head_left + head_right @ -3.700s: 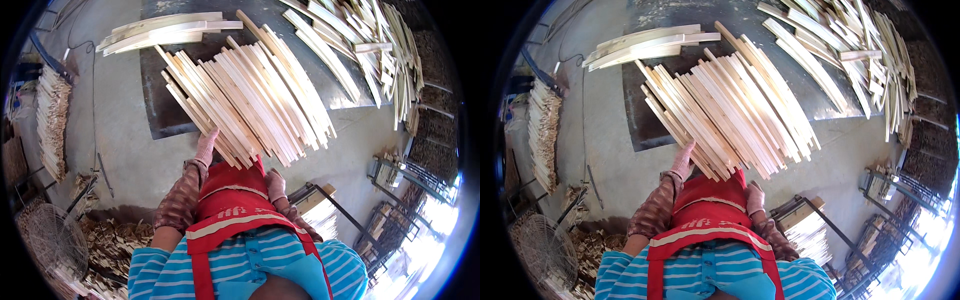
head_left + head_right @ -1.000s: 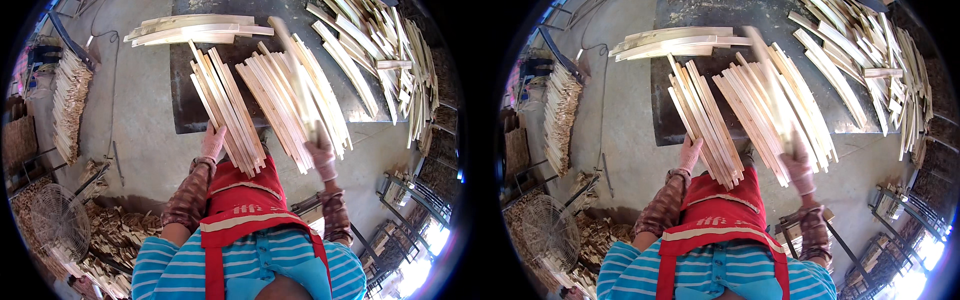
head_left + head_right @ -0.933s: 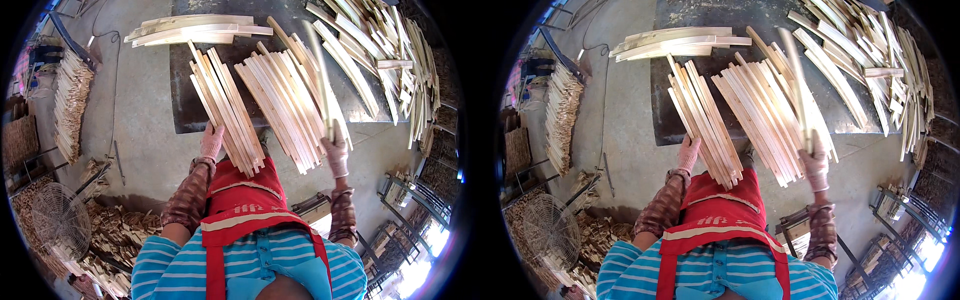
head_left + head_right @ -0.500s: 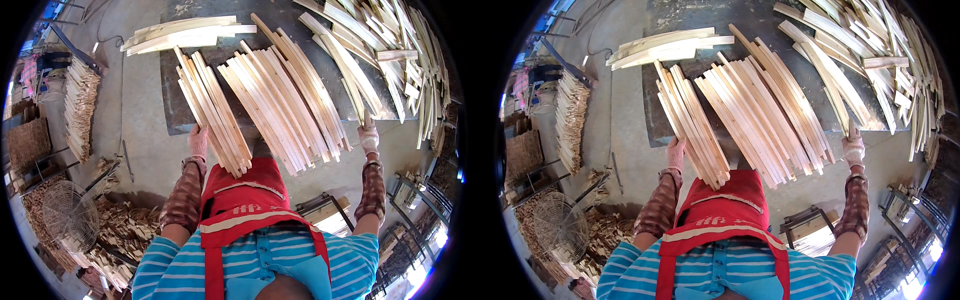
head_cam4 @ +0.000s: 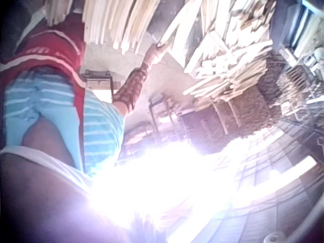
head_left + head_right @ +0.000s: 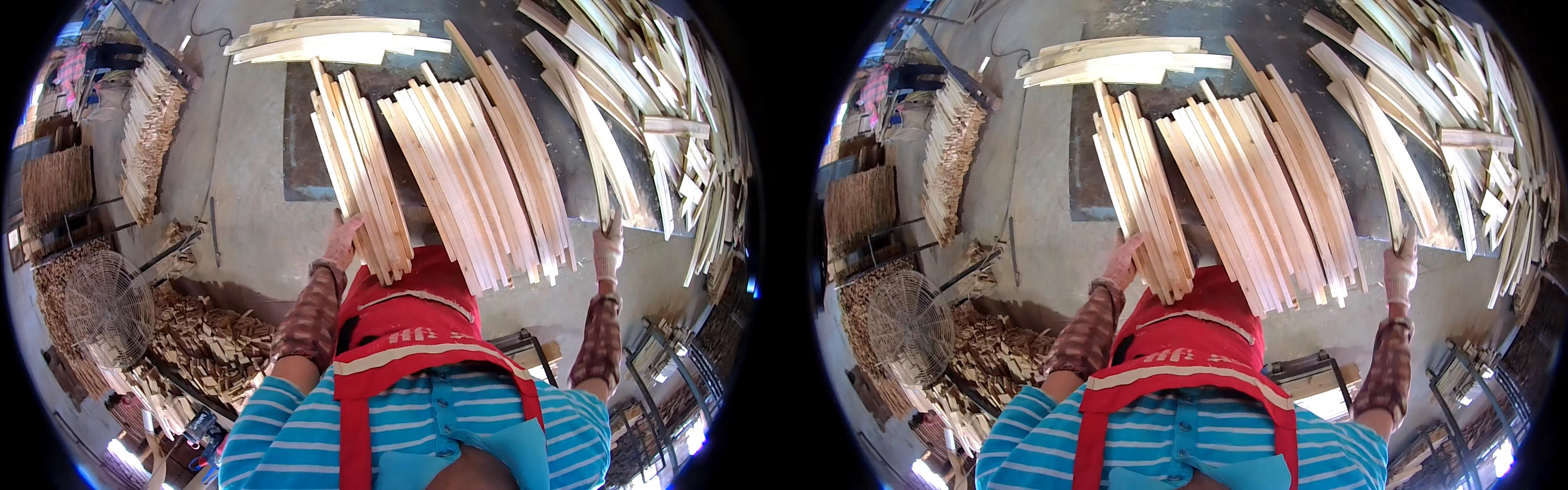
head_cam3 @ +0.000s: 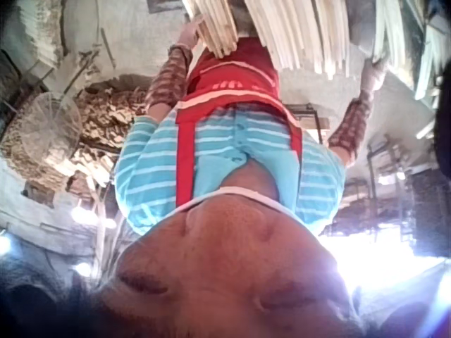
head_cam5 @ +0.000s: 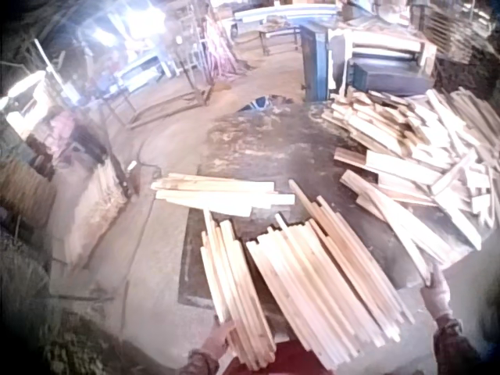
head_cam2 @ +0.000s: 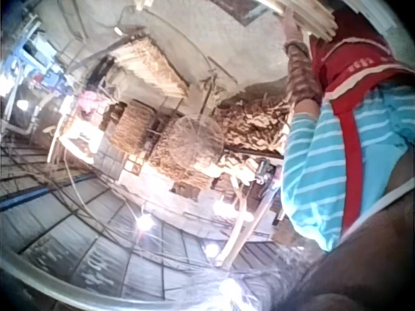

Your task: The person sorts and stacks light-colored wooden planks in a workshop. They pick up planks from a large pile on a table, align them, and place them into organized stacks on a metal rack. The person wears gloves and an apron while handling the wood.

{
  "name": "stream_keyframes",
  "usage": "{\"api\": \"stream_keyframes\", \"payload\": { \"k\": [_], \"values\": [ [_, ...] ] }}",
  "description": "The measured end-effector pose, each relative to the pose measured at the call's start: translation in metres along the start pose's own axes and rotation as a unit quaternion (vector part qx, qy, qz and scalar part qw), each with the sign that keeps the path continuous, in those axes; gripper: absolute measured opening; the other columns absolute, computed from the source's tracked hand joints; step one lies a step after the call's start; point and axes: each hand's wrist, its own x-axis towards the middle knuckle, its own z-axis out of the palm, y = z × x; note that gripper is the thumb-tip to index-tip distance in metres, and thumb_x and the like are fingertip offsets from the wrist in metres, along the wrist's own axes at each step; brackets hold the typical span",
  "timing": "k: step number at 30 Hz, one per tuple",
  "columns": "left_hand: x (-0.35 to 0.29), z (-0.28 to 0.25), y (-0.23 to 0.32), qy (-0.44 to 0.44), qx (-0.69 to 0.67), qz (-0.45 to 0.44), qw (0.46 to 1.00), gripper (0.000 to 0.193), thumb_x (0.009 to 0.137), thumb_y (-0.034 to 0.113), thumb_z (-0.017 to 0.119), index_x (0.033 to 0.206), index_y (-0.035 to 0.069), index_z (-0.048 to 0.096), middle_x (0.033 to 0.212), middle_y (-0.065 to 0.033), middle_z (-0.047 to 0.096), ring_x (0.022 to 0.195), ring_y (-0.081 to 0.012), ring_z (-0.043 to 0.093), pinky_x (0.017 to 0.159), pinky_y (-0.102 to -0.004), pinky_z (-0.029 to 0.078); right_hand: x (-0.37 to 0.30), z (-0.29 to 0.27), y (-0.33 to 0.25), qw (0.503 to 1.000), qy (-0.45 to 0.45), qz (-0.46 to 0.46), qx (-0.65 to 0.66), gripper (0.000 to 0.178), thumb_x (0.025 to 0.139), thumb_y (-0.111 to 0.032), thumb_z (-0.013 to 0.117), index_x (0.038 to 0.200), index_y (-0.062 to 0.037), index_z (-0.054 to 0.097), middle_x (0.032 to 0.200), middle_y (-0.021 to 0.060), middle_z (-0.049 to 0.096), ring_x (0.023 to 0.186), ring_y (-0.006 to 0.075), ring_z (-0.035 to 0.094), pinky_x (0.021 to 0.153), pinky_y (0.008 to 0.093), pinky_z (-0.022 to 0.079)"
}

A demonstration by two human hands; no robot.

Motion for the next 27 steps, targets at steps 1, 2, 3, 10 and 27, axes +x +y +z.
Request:
{"api": "stream_keyframes", "payload": {
  "k": [1, 2, 3, 10, 27],
  "values": [
    [0.002, -0.005, -0.003, -0.014, -0.016, -0.001, 1.0, 0.074, 0.091, 0.014, 0.074, 0.149, -0.001, 0.031, 0.134, -0.018, 0.061, 0.118, -0.0288, 0.064, 0.099, -0.0406, 0.055, -0.009, -0.001, -0.01, 1.0, -0.012, -0.018, 0.01, 0.078, 0.084, -0.006, 0.062, 0.157, -0.0167, 0.037, 0.142, 0.017, 0.058, 0.118, 0.0323, 0.063, 0.096, 0.0411, 0.051],
    [0.004, -0.007, -0.006, -0.03, -0.033, -0.005, 0.999, 0.069, 0.092, 0.014, 0.074, 0.147, 0.0, 0.036, 0.132, -0.0175, 0.062, 0.117, -0.0286, 0.064, 0.098, -0.0406, 0.055, -0.023, -0.005, -0.023, 0.999, -0.022, -0.034, 0.018, 0.078, 0.083, -0.004, 0.062, 0.157, -0.0153, 0.038, 0.143, 0.016, 0.057, 0.117, 0.0298, 0.063, 0.096, 0.0392, 0.051],
    [0.004, -0.007, -0.006, -0.047, -0.048, -0.008, 0.998, 0.063, 0.092, 0.014, 0.074, 0.144, 0.0, 0.041, 0.129, -0.017, 0.063, 0.116, -0.0283, 0.064, 0.098, -0.0406, 0.056, -0.036, -0.005, -0.036, 0.998, -0.032, -0.05, 0.026, 0.078, 0.083, -0.001, 0.062, 0.157, -0.0139, 0.039, 0.144, 0.0151, 0.057, 0.117, 0.0272, 0.063, 0.095, 0.0372, 0.051],
    [-0.002, -0.059, 0.01, -0.091, -0.111, -0.082, 0.986, 0.049, 0.092, 0.028, 0.071, 0.13, 0.002, 0.056, 0.11, -0.014, 0.068, 0.096, -0.0292, 0.069, 0.085, -0.045, 0.058, -0.15, 0.07, -0.164, 0.863, -0.204, -0.017, 0.461, 0.076, 0.088, 0.015, 0.055, 0.158, -0.007, 0.034, 0.147, 0.0074, 0.053, 0.11, 0.0105, 0.06, 0.09, 0.022, 0.052],
    [-0.016, -0.095, 0.072, -0.181, -0.243, -0.002, 0.953, 0.052, 0.096, 0.041, 0.067, 0.12, -0.004, 0.061, 0.106, -0.0189, 0.069, 0.094, -0.0332, 0.069, 0.092, -0.0531, 0.057, -0.282, 0.229, -0.384, 0.758, -0.473, 0.056, 0.446, 0.076, 0.093, -0.002, 0.065, 0.159, -0.0013, 0.027, 0.105, 0.0001, 0.061, 0.08, 0.0064, 0.051, 0.07, 0.0202, 0.046]
  ]
}}
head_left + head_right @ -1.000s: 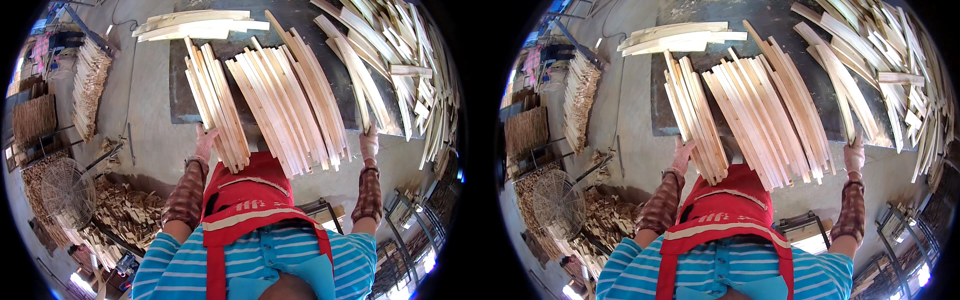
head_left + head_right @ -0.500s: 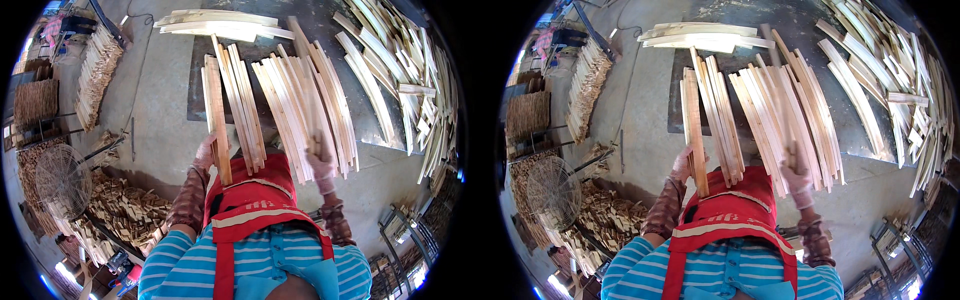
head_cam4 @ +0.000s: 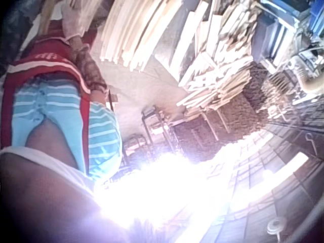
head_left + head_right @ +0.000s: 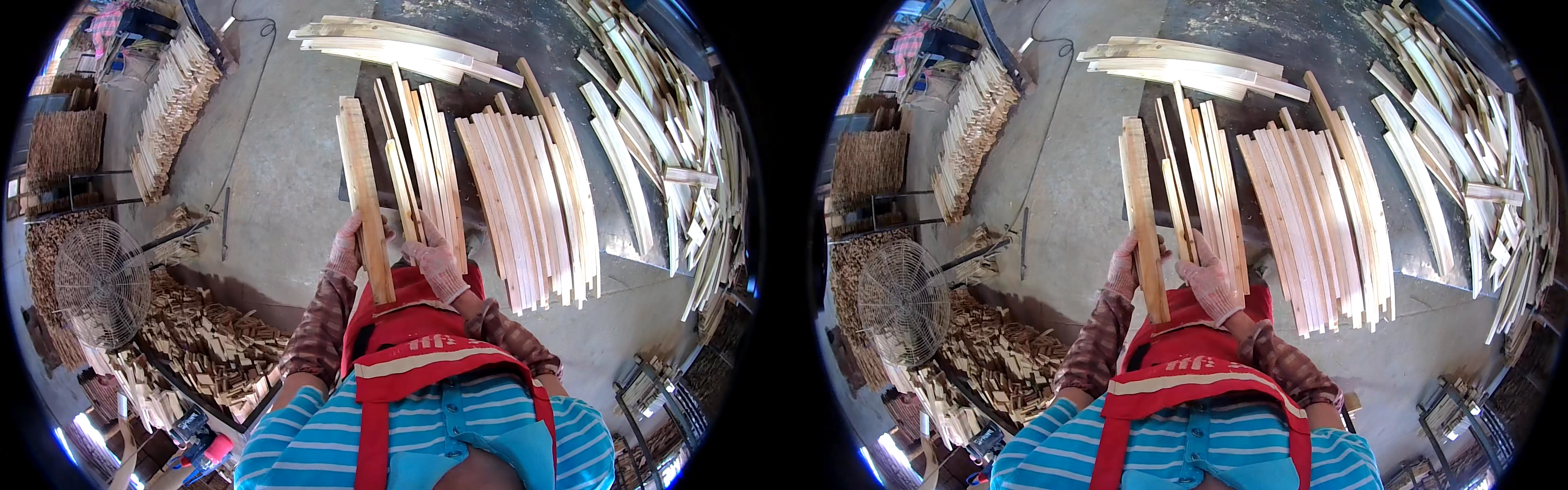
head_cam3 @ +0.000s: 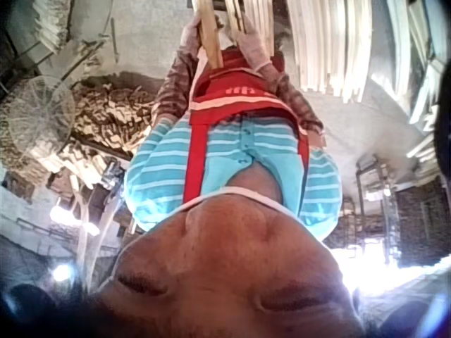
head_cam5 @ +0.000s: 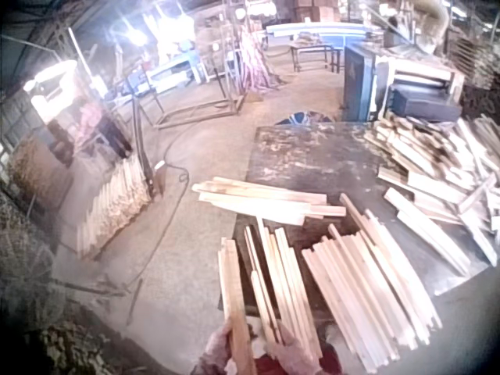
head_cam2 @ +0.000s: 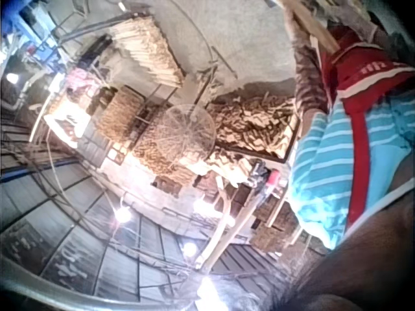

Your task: The person sorts and stacks light-colored wooden planks in a workshop. They pick up planks from a large pile on a table, align them, and place them into organized stacks on a metal rack. The person wears gloves and an apron while handling the wood.

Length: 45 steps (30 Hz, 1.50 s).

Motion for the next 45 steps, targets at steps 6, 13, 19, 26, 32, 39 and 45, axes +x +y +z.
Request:
{"api": "stream_keyframes", "payload": {
  "k": [6, 13, 19, 26, 32, 39, 45],
  "values": [
    [0.01, -0.017, 0.012, -0.019, 0.017, -0.064, 0.998, 0.044, 0.097, 0.033, 0.066, 0.122, -0.003, 0.061, 0.107, -0.0163, 0.07, 0.095, -0.0324, 0.07, 0.09, -0.0486, 0.059, 0.026, 0.015, 0.028, 0.998, -0.013, -0.028, 0.049, 0.073, 0.093, -0.006, 0.065, 0.158, -0.0044, 0.03, 0.106, 0.002, 0.061, 0.088, 0.0092, 0.055, 0.076, 0.0231, 0.049],
    [0.024, 0.003, -0.003, 0.082, 0.246, 0.063, 0.964, 0.047, 0.095, 0.01, 0.067, 0.139, 0.004, 0.052, 0.118, -0.0108, 0.068, 0.099, -0.0232, 0.069, 0.082, -0.037, 0.06, 0.039, 0.026, 0.032, 0.985, 0.016, -0.017, -0.169, 0.07, 0.09, -0.014, 0.07, 0.151, -0.0056, 0.039, 0.118, 0.008, 0.065, 0.099, 0.0159, 0.064, 0.085, 0.03, 0.054],
    [0.012, -0.012, 0.029, 0.043, 0.124, -0.031, 0.991, 0.047, 0.094, 0.026, 0.068, 0.126, -0.004, 0.054, 0.109, -0.0152, 0.067, 0.093, -0.029, 0.069, 0.091, -0.0453, 0.06, 0.044, -0.005, 0.029, 0.977, -0.063, 0.095, 0.18, 0.061, 0.087, -0.027, 0.07, 0.138, 0.0002, 0.05, 0.108, 0.0172, 0.067, 0.093, 0.0288, 0.069, 0.084, 0.0394, 0.058],
    [0.002, -0.014, 0.036, 0.039, 0.092, -0.022, 0.995, 0.056, 0.092, 0.04, 0.069, 0.121, -0.007, 0.058, 0.103, -0.0173, 0.068, 0.093, -0.0297, 0.069, 0.097, -0.0485, 0.057, 0.041, -0.012, 0.022, 0.921, -0.116, 0.133, 0.349, 0.054, 0.085, -0.027, 0.068, 0.124, 0.0072, 0.057, 0.102, 0.0194, 0.068, 0.089, 0.032, 0.07, 0.085, 0.042, 0.06],
    [0.0, -0.011, 0.03, 0.048, 0.076, -0.001, 0.996, 0.056, 0.092, 0.039, 0.071, 0.119, -0.008, 0.059, 0.101, -0.0178, 0.07, 0.093, -0.0303, 0.07, 0.098, -0.048, 0.056, 0.04, -0.013, 0.024, 0.919, -0.105, 0.14, 0.352, 0.055, 0.083, -0.028, 0.069, 0.124, 0.0069, 0.058, 0.103, 0.0191, 0.068, 0.089, 0.0317, 0.07, 0.085, 0.0413, 0.06],
    [-0.006, 0.002, 0.029, 0.035, 0.121, -0.009, 0.992, 0.049, 0.096, 0.033, 0.067, 0.122, -0.007, 0.059, 0.106, -0.0173, 0.07, 0.099, -0.029, 0.071, 0.092, -0.0447, 0.059, 0.044, -0.018, 0.032, 0.918, -0.146, 0.119, 0.349, 0.049, 0.087, -0.026, 0.066, 0.123, 0.0063, 0.059, 0.102, 0.0166, 0.069, 0.089, 0.0305, 0.07, 0.086, 0.041, 0.06],
    [0.006, 0.012, -0.012, 0.042, 0.081, 0.006, 0.996, 0.048, 0.1, 0.034, 0.064, 0.133, 0.002, 0.054, 0.117, -0.0119, 0.068, 0.099, -0.0235, 0.071, 0.085, -0.0386, 0.062, 0.042, 0.001, 0.008, 0.968, -0.056, 0.181, 0.165, 0.038, 0.093, -0.027, 0.068, 0.116, 0.0033, 0.065, 0.088, 0.0106, 0.07, 0.071, 0.0246, 0.069, 0.065, 0.0351, 0.061]
  ]
}}
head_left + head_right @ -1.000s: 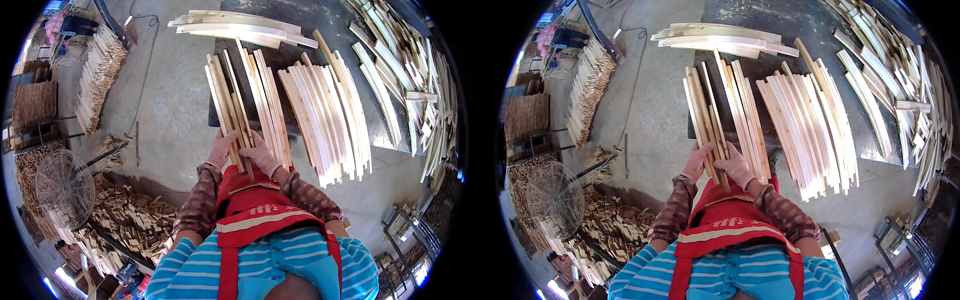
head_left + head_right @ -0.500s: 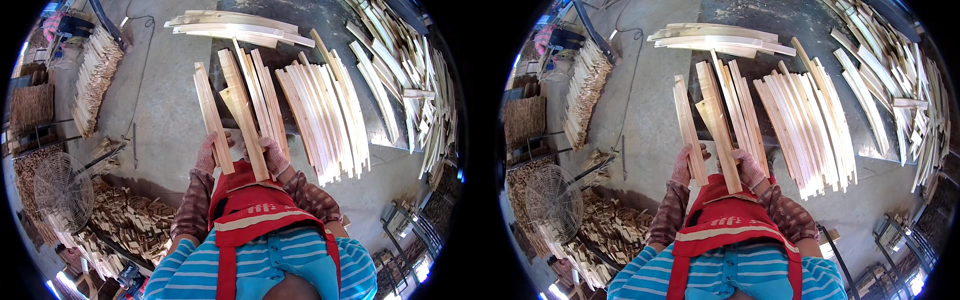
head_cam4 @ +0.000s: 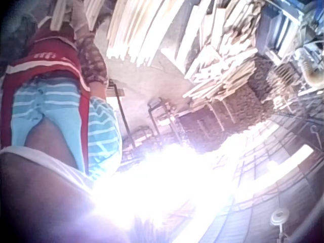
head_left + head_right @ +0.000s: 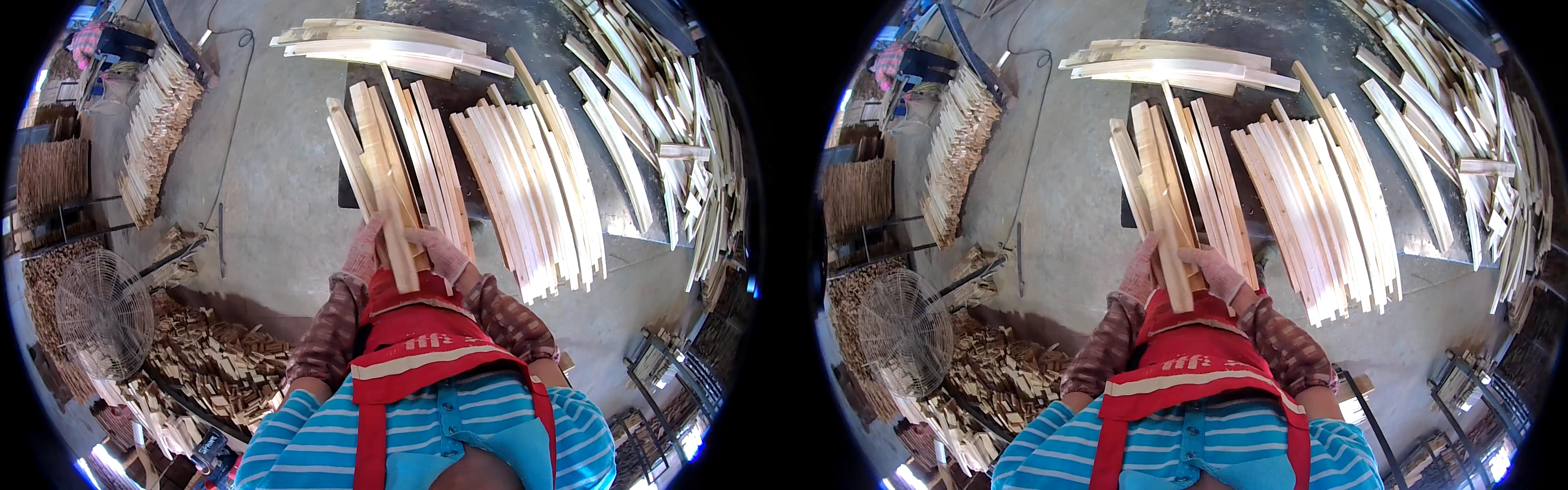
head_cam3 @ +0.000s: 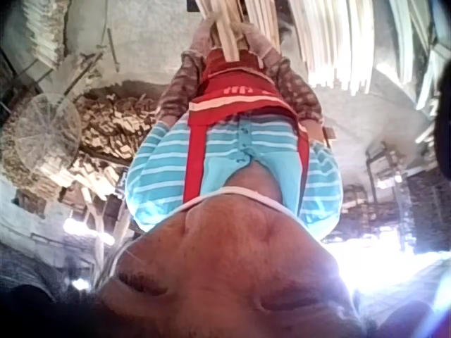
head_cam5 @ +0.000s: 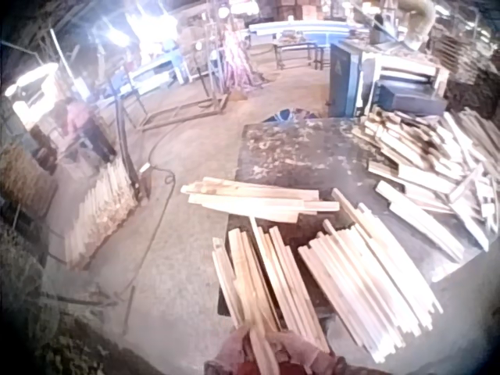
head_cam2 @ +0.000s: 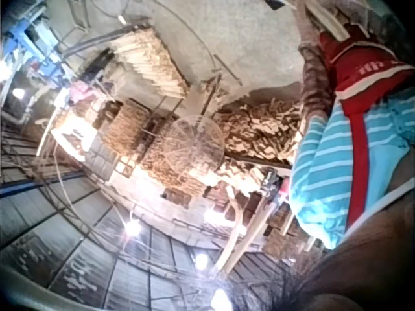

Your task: The person sorts and stacks light-colored wooden planks in a workshop. They pick up planks from a large pile on a table, align them, and place them into organized stacks on a metal rack. The person wears gloves and an apron while handling the wood.

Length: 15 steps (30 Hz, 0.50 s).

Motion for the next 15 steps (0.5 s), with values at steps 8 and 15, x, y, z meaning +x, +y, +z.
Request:
{"api": "stream_keyframes", "payload": {
  "k": [8, 15],
  "values": [
    [-0.006, -0.004, 0.007, 0.026, 0.067, 0.0, 0.997, 0.049, 0.094, 0.036, 0.071, 0.125, 0.001, 0.058, 0.109, -0.0123, 0.069, 0.093, -0.0253, 0.071, 0.073, -0.0398, 0.063, -0.005, 0.004, -0.01, 0.942, 0.101, -0.042, -0.318, 0.035, 0.087, -0.031, 0.078, 0.097, -0.0009, 0.064, 0.074, 0.0062, 0.064, 0.054, 0.0156, 0.06, 0.046, 0.0317, 0.05],
    [-0.032, 0.017, 0.034, 0.055, -0.024, 0.084, 0.995, 0.06, 0.09, 0.043, 0.071, 0.128, -0.002, 0.057, 0.111, -0.0136, 0.065, 0.112, -0.0249, 0.062, 0.107, -0.0396, 0.048, -0.076, -0.023, -0.01, 0.986, 0.008, -0.025, -0.166, 0.031, 0.086, -0.02, 0.077, 0.096, 0.0069, 0.063, 0.068, 0.0065, 0.062, 0.053, 0.0155, 0.061, 0.045, 0.0283, 0.049]
  ]
}}
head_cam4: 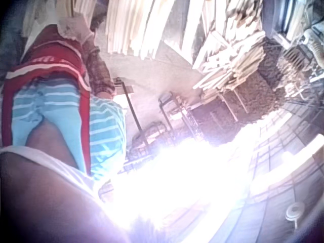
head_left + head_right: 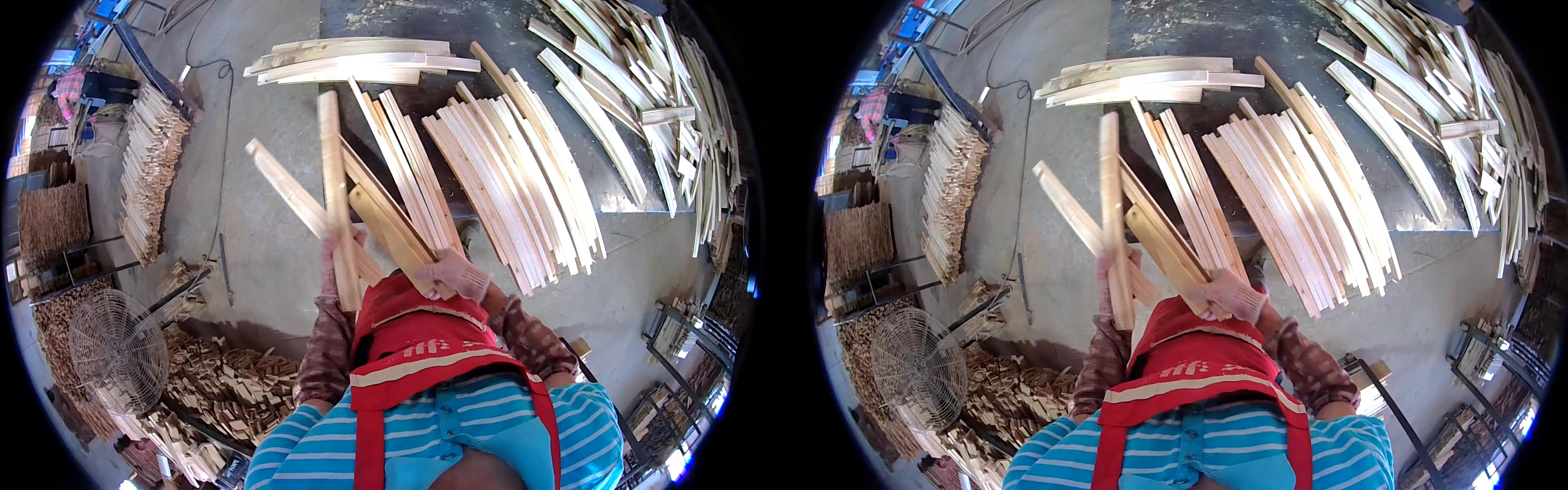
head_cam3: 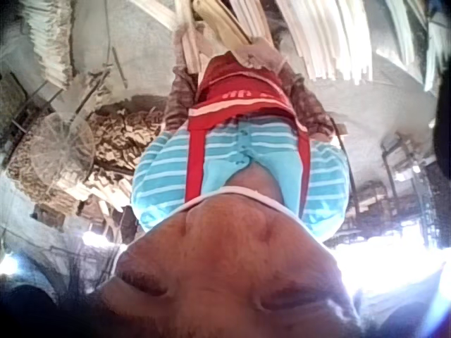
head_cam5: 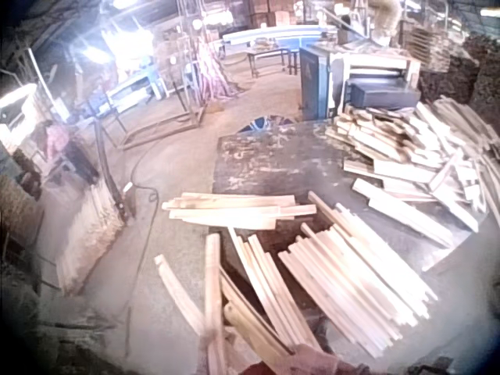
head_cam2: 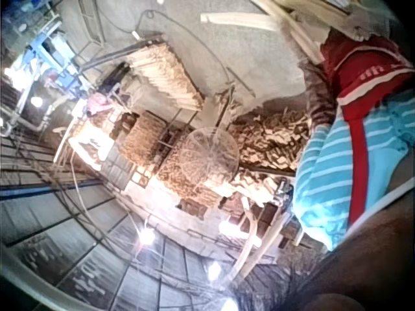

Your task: The person sorts and stacks light-colored wooden planks in a workshop. They pick up planks from a large pile on a table, align them, and place them into organized stacks on a metal rack. The person wears gloves and an apron while handling the wood.

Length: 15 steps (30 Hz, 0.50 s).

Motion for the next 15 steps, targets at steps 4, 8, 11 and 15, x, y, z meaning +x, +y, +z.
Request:
{"api": "stream_keyframes", "payload": {
  "k": [4, 8, 11, 15],
  "values": [
    [0.02, -0.006, 0.0, 0.019, 0.035, 0.053, 0.998, 0.055, 0.088, 0.032, 0.074, 0.126, -0.004, 0.058, 0.109, -0.0161, 0.066, 0.101, -0.0253, 0.066, 0.094, -0.0375, 0.055, -0.038, -0.026, 0.024, 0.998, 0.046, 0.005, -0.051, 0.033, 0.086, -0.021, 0.08, 0.104, 0.004, 0.068, 0.075, 0.0046, 0.065, 0.057, 0.0118, 0.061, 0.047, 0.0279, 0.05],
    [0.053, -0.031, -0.038, 0.017, 0.262, -0.031, 0.964, 0.054, 0.082, 0.022, 0.076, 0.124, -0.006, 0.059, 0.099, -0.0161, 0.07, 0.085, -0.026, 0.07, 0.074, -0.0381, 0.06, -0.052, -0.072, 0.079, 0.979, 0.154, -0.134, 0.003, 0.041, 0.08, -0.017, 0.086, 0.11, 0.0048, 0.069, 0.086, 0.0052, 0.072, 0.069, 0.01, 0.065, 0.054, 0.0257, 0.053],
    [0.069, -0.014, -0.084, 0.015, 0.482, -0.06, 0.874, 0.052, 0.072, 0.021, 0.083, 0.114, -0.004, 0.065, 0.093, -0.0114, 0.073, 0.079, -0.0228, 0.071, 0.07, -0.0368, 0.058, -0.071, -0.082, 0.054, 0.963, 0.24, -0.113, -0.053, 0.042, 0.081, -0.014, 0.086, 0.114, 0.0046, 0.067, 0.09, 0.0037, 0.072, 0.075, 0.01, 0.066, 0.063, 0.0262, 0.055],
    [0.082, 0.002, -0.103, -0.091, 0.478, -0.079, 0.87, 0.046, 0.072, 0.025, 0.087, 0.104, -0.003, 0.071, 0.092, -0.0122, 0.075, 0.079, -0.0219, 0.072, 0.073, -0.0362, 0.058, -0.084, -0.088, 0.031, 0.952, 0.275, -0.13, -0.046, 0.042, 0.083, -0.01, 0.082, 0.117, 0.0053, 0.065, 0.094, 0.0072, 0.072, 0.081, 0.0117, 0.066, 0.07, 0.0268, 0.056]
  ]
}}
